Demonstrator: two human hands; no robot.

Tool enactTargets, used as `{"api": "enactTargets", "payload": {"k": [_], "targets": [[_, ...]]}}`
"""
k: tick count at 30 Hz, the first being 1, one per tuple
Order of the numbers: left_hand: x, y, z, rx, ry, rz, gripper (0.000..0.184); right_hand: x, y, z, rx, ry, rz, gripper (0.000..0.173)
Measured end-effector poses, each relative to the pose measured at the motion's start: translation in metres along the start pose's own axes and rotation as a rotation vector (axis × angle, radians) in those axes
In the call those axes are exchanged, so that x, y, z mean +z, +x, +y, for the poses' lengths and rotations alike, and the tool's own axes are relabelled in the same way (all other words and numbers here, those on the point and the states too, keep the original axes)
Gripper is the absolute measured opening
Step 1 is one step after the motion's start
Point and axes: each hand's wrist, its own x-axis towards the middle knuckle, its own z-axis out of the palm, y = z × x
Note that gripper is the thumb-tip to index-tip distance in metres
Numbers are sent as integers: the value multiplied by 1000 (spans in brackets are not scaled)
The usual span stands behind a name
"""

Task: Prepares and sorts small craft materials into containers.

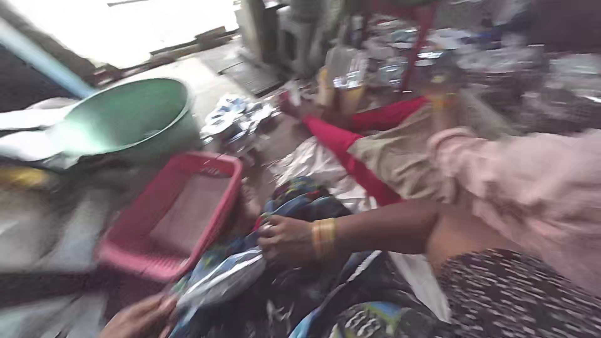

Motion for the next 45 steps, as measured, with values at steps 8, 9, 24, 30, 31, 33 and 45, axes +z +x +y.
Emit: {"api": "enactTargets", "payload": {"k": [8,9,24,30,31,33,45], "targets": [[89,-2,-18,279,-563,238,25,21,22,-71,-411,211,60,12],[93,1,-24,318,-518,153,24,21,26,-74,-432,224,90,13],[66,44,-43,453,-370,-550,22,26,19,-30,52,725,274,14],[46,41,-33,524,-88,-351,12,39,32,-27,-19,624,393,15],[44,41,-32,537,-49,-348,12,41,34,-28,-35,599,399,16],[42,41,-30,543,11,-339,12,44,36,-30,-38,587,403,18],[95,43,-45,1037,474,574,16,52,41,-15,177,862,380,17]]}}
